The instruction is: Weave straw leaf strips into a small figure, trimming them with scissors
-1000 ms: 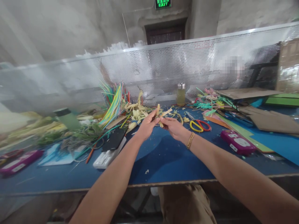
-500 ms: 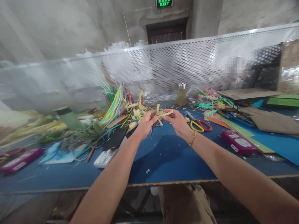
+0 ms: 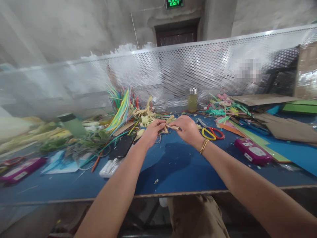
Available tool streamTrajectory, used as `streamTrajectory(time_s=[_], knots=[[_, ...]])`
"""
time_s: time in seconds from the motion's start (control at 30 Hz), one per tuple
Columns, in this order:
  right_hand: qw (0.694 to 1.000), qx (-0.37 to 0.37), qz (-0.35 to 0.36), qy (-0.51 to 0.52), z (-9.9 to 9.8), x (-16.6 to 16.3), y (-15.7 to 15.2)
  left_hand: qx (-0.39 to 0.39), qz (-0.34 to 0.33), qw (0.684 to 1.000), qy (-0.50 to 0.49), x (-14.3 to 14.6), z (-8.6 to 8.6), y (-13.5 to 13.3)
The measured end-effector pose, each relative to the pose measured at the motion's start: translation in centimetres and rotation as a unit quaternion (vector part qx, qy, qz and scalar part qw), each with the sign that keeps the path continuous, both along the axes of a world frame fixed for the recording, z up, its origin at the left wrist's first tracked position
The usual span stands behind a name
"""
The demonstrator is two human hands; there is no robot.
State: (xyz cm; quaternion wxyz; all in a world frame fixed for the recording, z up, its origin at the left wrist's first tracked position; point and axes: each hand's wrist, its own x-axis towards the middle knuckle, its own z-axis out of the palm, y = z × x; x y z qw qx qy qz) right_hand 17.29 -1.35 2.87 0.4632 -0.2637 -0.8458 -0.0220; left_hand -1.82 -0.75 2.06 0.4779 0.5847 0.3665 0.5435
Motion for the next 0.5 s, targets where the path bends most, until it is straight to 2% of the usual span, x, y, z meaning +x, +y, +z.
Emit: streamTrajectory(time_s=[0.23, 0.5], knots=[[0.993, 0.093, -0.057, -0.039, 0.8, 0.4, -0.6, -0.015, -0.077, 0.995, 0.055, -0.2, 0.7, -0.9], [0.994, 0.047, -0.014, -0.101, 0.5, 0.6, 0.3, 0.000, -0.116, 0.982, 0.148, -1.1, 0.7, -1.0]])
